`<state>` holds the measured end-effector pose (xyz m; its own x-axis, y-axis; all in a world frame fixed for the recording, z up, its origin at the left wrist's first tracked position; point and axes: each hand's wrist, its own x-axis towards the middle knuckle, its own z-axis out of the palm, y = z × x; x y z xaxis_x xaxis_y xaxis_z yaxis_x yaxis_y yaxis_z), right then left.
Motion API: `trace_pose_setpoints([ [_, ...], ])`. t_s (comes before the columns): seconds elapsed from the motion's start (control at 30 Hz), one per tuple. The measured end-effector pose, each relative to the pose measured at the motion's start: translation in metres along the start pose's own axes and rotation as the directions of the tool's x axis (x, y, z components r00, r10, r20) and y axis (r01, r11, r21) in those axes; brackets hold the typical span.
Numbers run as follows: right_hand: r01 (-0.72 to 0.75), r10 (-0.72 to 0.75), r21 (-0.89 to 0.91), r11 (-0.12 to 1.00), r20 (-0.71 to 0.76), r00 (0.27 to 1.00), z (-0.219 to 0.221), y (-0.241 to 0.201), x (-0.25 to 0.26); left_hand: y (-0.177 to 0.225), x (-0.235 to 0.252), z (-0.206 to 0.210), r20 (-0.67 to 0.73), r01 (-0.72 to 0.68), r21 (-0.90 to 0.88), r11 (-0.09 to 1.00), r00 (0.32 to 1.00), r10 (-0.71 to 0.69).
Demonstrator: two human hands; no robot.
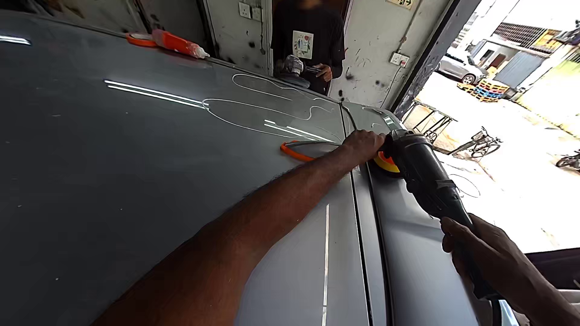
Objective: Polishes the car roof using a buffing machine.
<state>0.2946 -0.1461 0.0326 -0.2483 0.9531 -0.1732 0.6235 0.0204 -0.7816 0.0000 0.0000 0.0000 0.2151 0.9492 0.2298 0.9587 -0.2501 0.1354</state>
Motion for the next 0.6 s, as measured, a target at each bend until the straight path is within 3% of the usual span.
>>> trace_pose_setpoints([
  [0.3,0.001,-0.001,0.007,1.000,0.010,1.000,0.006,-0.011,0.039,-0.022,0.026,-0.002,0.055,0.085,-0.017,0.996,0.995,-0.084],
  [0.6,0.027,-0.027,0.022,0.999,0.032,0.999,-0.009,0.017,-0.009,0.015,-0.015,-0.015,0.102,0.065,0.020,0.998,0.993,-0.066],
])
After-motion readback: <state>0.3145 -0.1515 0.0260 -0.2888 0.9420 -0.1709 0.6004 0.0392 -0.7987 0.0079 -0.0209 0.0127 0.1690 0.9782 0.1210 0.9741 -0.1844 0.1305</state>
